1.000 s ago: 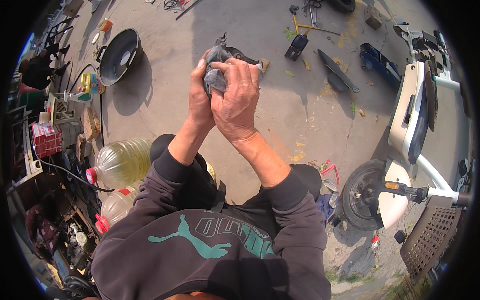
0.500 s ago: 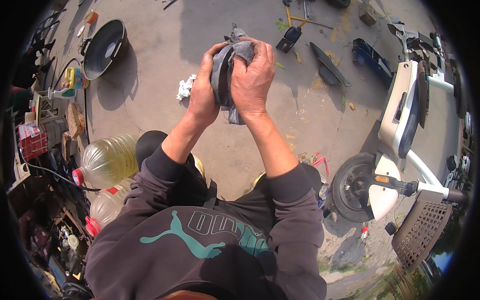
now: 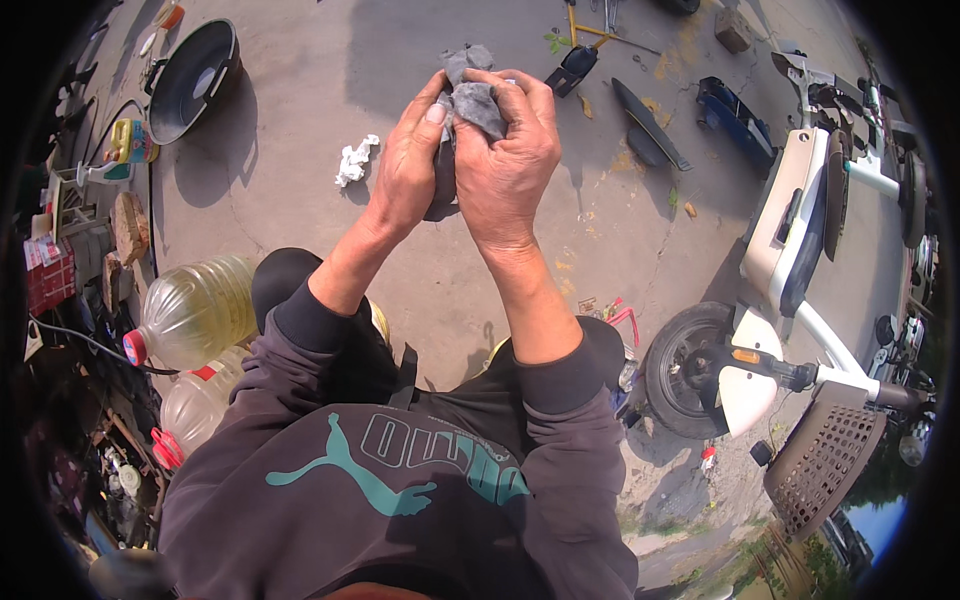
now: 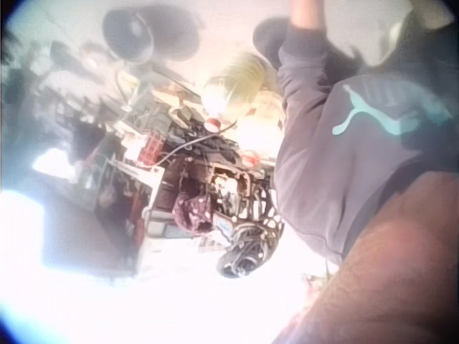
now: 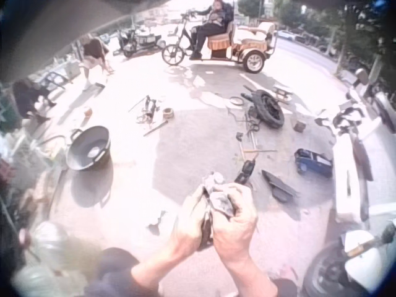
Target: The person removes a scooter wheel, detaches the brake assembly, and cleans the brake components with a rag. They then handle a power tool and plug it into an extension cord.
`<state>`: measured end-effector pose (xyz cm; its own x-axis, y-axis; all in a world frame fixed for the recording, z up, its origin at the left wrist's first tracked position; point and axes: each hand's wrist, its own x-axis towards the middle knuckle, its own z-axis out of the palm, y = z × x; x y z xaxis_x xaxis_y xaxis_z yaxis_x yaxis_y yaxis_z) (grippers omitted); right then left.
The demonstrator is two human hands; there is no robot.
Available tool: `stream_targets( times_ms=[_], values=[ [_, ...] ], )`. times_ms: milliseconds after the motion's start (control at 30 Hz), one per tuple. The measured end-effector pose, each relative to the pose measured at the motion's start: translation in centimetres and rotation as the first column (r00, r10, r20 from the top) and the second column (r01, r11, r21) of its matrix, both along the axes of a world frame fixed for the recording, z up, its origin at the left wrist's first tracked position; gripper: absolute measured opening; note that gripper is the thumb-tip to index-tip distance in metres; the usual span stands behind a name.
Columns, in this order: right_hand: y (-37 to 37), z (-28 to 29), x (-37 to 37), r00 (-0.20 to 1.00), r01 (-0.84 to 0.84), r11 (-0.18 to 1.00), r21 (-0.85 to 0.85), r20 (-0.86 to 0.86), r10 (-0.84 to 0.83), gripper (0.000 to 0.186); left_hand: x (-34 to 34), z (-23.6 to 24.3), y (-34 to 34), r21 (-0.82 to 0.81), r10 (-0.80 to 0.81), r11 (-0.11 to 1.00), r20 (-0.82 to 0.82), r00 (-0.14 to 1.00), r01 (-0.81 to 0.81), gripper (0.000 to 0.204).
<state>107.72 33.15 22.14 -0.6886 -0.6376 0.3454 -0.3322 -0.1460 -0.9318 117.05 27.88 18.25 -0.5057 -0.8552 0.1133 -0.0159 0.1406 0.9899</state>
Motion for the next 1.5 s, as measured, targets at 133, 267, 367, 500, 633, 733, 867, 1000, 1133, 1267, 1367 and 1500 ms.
stream_targets(
  times_ms=[133, 267, 367, 500, 633, 733, 867, 1000, 1133, 1267, 1367, 1500],
  values=[
    [0.5, 0.1, 0.8, 0.987, -0.022, 0.998, 0.062, -0.158, 0.031, 0.023, 0.1, -1.4, 0.1, 0.189, 0.019, 0.982, -0.197, 0.980, 0.019, 0.058],
    [1.3, -0.5, 1.2, 0.950, -0.045, 0.998, 0.046, -0.306, 0.057, 0.024, 0.8, -2.1, -1.2, 0.169, -0.137, 0.970, -0.207, 0.969, 0.174, 0.053],
    [-0.9, -0.6, -1.4, 0.999, -0.015, 0.983, 0.183, 0.030, 0.009, 0.023, -0.5, -1.1, 0.9, 0.205, 0.019, 0.979, -0.161, 0.987, 0.014, 0.053],
    [3.3, -0.4, 2.2, 0.960, -0.027, 1.000, 0.002, -0.277, 0.027, 0.028, -0.3, -1.0, -0.5, 0.036, -0.153, 0.986, -0.220, 0.963, 0.165, 0.056],
    [-0.1, -0.5, -3.4, 0.999, -0.012, 0.980, 0.199, 0.052, 0.002, 0.014, 0.1, -0.1, 1.7, 0.165, -0.079, 0.982, -0.087, 0.993, 0.093, 0.059],
    [-0.3, -1.8, -6.3, 0.898, -0.163, 0.964, 0.209, 0.436, 0.057, 0.015, 0.7, 0.3, 1.7, 0.179, -0.161, 0.966, -0.142, 0.977, 0.186, 0.060],
    [-0.4, -2.0, -5.3, 0.818, -0.131, 0.990, 0.047, 0.569, 0.081, 0.018, 0.4, 0.2, 1.3, 0.162, -0.144, 0.969, -0.242, 0.960, 0.186, 0.059],
    [1.5, -0.1, -0.6, 0.971, -0.122, 0.993, -0.004, -0.208, 0.118, 0.019, -0.2, 0.0, 0.8, 0.414, -0.058, 0.881, -0.385, 0.921, 0.229, 0.048],
    [2.6, -2.2, 3.0, 0.911, -0.120, 0.993, 0.013, -0.396, 0.115, 0.037, 1.3, -2.2, -0.2, -0.082, -0.157, 0.986, -0.170, 0.973, 0.144, 0.043],
    [4.3, -4.0, 2.9, 0.785, -0.147, 0.989, 0.031, -0.605, 0.136, 0.041, 1.0, 0.0, -1.2, 0.584, 0.085, 0.756, -0.536, 0.840, 0.295, 0.054],
    [4.5, -4.1, 1.6, 0.707, -0.141, 0.990, 0.009, -0.699, 0.107, 0.042, 0.4, 0.8, -1.8, 0.662, 0.197, 0.667, -0.600, 0.776, 0.342, 0.053],
    [2.6, -2.0, 1.9, 0.635, -0.119, 0.993, 0.006, -0.768, 0.081, 0.038, 0.8, -0.3, -1.0, 0.620, 0.199, 0.654, -0.695, 0.691, 0.434, 0.051]
  ],
)
